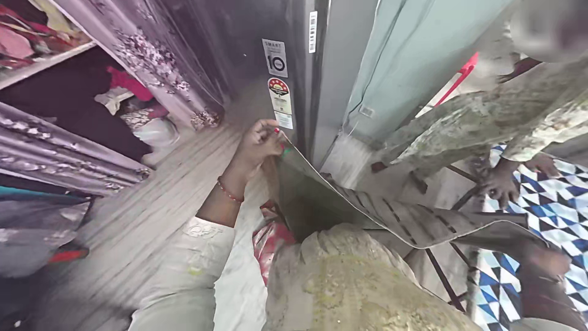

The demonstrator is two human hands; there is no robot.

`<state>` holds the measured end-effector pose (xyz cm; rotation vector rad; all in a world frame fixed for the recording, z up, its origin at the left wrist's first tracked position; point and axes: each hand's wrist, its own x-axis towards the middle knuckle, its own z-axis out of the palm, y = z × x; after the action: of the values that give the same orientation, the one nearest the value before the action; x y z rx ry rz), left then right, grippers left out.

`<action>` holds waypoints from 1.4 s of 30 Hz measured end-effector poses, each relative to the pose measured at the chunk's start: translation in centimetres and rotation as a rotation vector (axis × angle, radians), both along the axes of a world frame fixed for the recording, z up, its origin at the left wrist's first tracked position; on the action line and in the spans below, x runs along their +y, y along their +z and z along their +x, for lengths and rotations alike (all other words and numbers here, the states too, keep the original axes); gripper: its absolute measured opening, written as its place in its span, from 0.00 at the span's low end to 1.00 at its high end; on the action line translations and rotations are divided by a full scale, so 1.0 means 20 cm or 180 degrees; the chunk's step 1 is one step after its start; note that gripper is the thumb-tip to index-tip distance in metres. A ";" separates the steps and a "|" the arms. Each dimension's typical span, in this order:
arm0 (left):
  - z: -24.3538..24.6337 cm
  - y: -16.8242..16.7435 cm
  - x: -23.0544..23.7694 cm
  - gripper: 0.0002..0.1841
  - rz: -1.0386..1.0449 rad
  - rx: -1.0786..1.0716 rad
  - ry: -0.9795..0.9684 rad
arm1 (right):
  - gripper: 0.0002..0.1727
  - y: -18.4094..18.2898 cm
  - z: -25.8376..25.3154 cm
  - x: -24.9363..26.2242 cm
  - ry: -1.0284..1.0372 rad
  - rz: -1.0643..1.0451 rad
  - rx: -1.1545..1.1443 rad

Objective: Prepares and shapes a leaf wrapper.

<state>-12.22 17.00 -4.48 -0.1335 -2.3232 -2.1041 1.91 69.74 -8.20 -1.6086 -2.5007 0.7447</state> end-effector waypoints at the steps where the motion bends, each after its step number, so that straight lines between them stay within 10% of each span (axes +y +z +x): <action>1: -0.01 -0.02 0.04 0.24 0.0019 -0.0045 -0.0013 | 0.27 -0.11 0.02 0.14 0.0168 0.0111 0.0141; 8: -0.12 -0.18 0.18 0.34 -0.1192 0.0163 -0.0035 | 0.21 -0.29 0.12 0.49 0.0736 0.0368 0.0606; 15: -0.20 -0.16 0.27 0.07 -0.2164 0.0459 -0.0606 | 0.21 -0.22 0.24 0.52 0.0529 0.0378 0.0503; 24: -0.08 0.10 1.03 0.10 -0.0961 0.1401 -0.2322 | 0.48 0.09 0.14 -0.10 0.2719 -0.1111 0.1380; 28: -0.02 0.19 1.23 0.10 -0.0559 0.1845 -0.2846 | 0.44 0.17 0.04 -0.35 0.3458 -0.0773 0.1178; 36: -0.24 -0.04 0.61 0.27 -0.1258 0.1860 -0.1544 | 0.24 0.19 0.18 -0.17 0.2962 -0.0601 0.0065; 42: 0.09 -0.57 -0.11 0.29 -0.1296 0.0223 0.1048 | 0.11 0.17 0.20 -0.16 0.2725 -0.0692 0.0328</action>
<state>-10.45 14.78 -15.88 0.1624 -2.4914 -1.4443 6.00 66.46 -4.70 -0.4232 -3.0674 1.1493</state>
